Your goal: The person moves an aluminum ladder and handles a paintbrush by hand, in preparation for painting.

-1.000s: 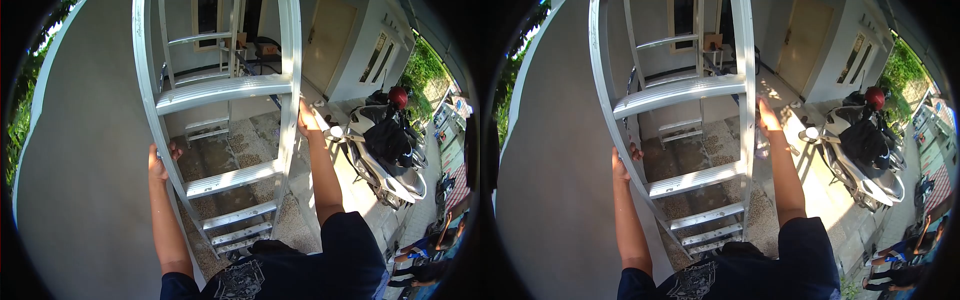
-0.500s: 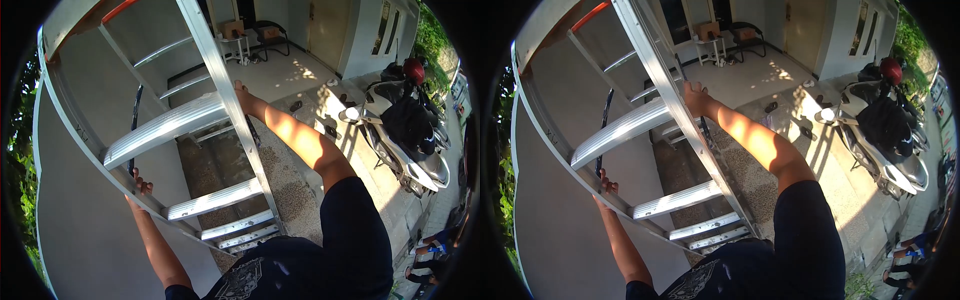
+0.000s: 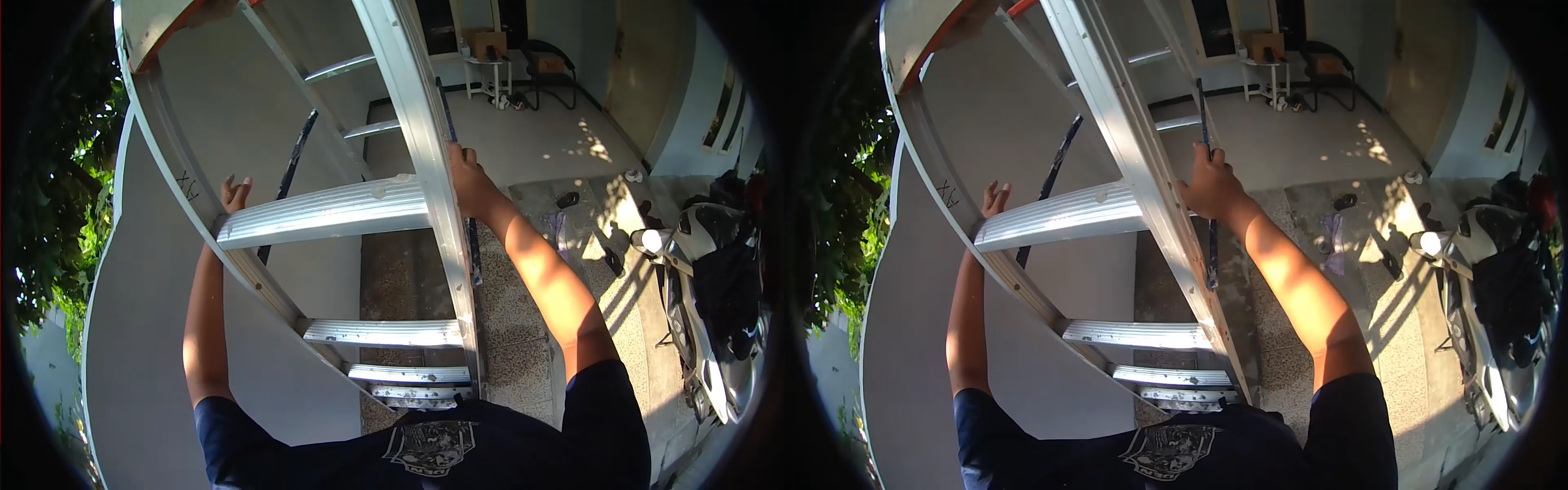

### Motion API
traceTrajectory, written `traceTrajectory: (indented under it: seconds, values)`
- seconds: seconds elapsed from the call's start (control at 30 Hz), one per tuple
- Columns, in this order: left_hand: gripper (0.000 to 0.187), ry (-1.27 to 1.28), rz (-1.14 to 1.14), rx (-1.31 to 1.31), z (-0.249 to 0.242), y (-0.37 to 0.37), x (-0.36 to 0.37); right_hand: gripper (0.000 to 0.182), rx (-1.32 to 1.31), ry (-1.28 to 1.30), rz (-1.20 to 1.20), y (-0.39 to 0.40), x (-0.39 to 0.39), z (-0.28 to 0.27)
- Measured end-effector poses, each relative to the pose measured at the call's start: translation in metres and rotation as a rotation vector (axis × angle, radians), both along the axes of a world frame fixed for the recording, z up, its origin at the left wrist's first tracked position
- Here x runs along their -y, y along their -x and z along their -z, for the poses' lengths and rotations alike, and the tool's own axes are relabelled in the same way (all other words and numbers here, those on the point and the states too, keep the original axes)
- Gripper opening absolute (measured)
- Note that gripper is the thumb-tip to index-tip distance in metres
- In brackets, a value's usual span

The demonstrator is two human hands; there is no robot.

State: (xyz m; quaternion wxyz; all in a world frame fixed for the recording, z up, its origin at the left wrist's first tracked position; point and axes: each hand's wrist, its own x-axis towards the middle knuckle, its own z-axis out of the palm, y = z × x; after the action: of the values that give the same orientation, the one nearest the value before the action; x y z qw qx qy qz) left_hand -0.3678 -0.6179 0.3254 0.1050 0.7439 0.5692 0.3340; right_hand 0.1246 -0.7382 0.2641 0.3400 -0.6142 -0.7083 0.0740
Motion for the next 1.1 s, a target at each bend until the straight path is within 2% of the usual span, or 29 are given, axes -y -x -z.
traceTrajectory:
  seconds: [0.03, 0.07, 0.1, 0.2, 0.23, 0.27, 0.3, 0.33, 0.37, 0.4, 0.43, 0.47, 0.5, 0.53, 0.57, 0.6, 0.63, 0.7, 0.77, 0.83, 0.87, 0.9, 0.93, 0.97, 1.0, 1.03, 1.1]
  values:
    - [0.082, 0.284, -0.209, 0.321, 0.002, -0.051, 0.034, 0.079, 0.047, -0.015, -0.016, -0.005, -0.009, 0.013]
    - [0.096, -0.159, 0.550, -0.084, 0.097, 0.026, -0.028, 0.080, 0.049, -0.018, -0.039, -0.008, -0.008, 0.014]
    - [0.096, -0.171, 0.538, -0.079, 0.122, 0.032, -0.050, 0.079, 0.050, -0.025, -0.035, -0.008, -0.009, 0.015]
    - [0.095, -0.453, 0.344, -0.015, 0.152, 0.015, -0.104, 0.081, 0.065, -0.038, -0.065, -0.022, -0.022, 0.034]
    - [0.095, -0.530, 0.268, 0.014, 0.164, 0.010, -0.102, 0.078, -0.077, -0.006, -0.139, -0.028, -0.028, 0.038]
    - [0.095, -0.525, 0.260, 0.024, 0.103, 0.051, -0.074, 0.075, -0.220, 0.024, -0.207, -0.027, -0.032, 0.038]
    - [0.094, -0.289, 0.142, 0.000, 0.048, 0.005, -0.038, 0.067, -0.067, 0.055, -0.305, -0.021, -0.010, -0.002]
    - [0.093, -0.055, 0.031, -0.023, -0.006, -0.062, 0.007, 0.064, 0.107, 0.093, -0.151, -0.012, -0.003, -0.031]
    - [0.093, -0.061, 0.040, -0.014, -0.024, -0.060, -0.001, 0.061, 0.275, 0.131, 0.009, -0.003, 0.003, -0.056]
    - [0.099, -0.152, 0.072, 0.017, -0.040, -0.057, -0.017, 0.064, 0.411, 0.150, 0.014, 0.000, 0.004, -0.089]
    - [0.104, -0.244, 0.104, 0.052, -0.049, -0.059, -0.029, 0.064, 0.422, 0.145, 0.030, 0.000, -0.006, -0.092]
    - [0.100, -0.244, 0.104, 0.022, -0.045, -0.061, -0.033, 0.068, 0.228, 0.032, 0.119, -0.001, -0.019, -0.089]
    - [0.100, -0.114, 0.030, -0.051, -0.017, -0.070, -0.030, 0.073, 0.035, -0.082, 0.204, -0.001, -0.029, -0.084]
    - [0.100, 0.019, -0.043, -0.129, 0.012, -0.080, -0.021, 0.082, 0.279, -0.063, 0.525, 0.026, -0.023, -0.070]
    - [0.101, 0.214, 0.017, 0.053, 0.017, -0.083, -0.013, 0.082, 0.289, -0.062, 0.541, 0.027, -0.024, -0.048]
    - [0.102, 0.400, 0.081, 0.235, 0.018, -0.087, -0.009, 0.083, 0.292, -0.020, 0.457, 0.025, -0.033, -0.027]
    - [0.099, 0.219, 0.003, 0.060, 0.032, -0.084, -0.014, 0.085, 0.290, 0.014, 0.376, 0.023, -0.040, -0.026]
    - [0.098, 0.250, 0.061, 0.354, 0.051, -0.077, -0.031, 0.087, 0.234, 0.035, 0.369, 0.017, -0.045, -0.024]
    - [0.097, 0.290, 0.017, 0.334, 0.052, -0.075, -0.031, 0.089, 0.184, 0.063, 0.353, 0.012, -0.045, -0.015]
    - [0.097, 0.297, -0.038, 0.334, 0.054, -0.076, -0.049, 0.086, 0.021, -0.024, 0.392, -0.006, -0.066, 0.002]
    - [0.096, 0.182, -0.107, 0.453, 0.077, -0.074, -0.071, 0.085, -0.149, 0.068, 0.411, -0.014, -0.073, 0.004]
    - [0.094, 0.068, -0.180, 0.566, 0.091, -0.069, -0.080, 0.085, -0.139, 0.067, 0.403, -0.010, -0.066, -0.003]
    - [0.080, 0.097, -0.133, 0.947, 0.061, -0.086, -0.038, 0.072, -0.552, 0.071, 0.416, -0.003, -0.054, -0.009]
    - [0.061, 0.267, -0.263, 0.742, 0.044, -0.076, -0.023, 0.060, -0.966, 0.075, 0.417, 0.004, -0.041, -0.016]
    - [0.063, 0.492, -0.097, 0.948, 0.051, -0.060, -0.018, 0.060, -0.958, 0.078, 0.408, 0.006, -0.021, -0.013]
    - [0.066, 0.707, 0.086, 1.150, 0.059, -0.045, -0.010, 0.058, -1.051, 0.041, 0.267, 0.005, 0.008, -0.003]
    - [0.064, 0.622, 0.163, 1.177, 0.064, -0.028, 0.049, 0.056, -1.239, -0.042, -0.029, 0.005, 0.073, 0.029]
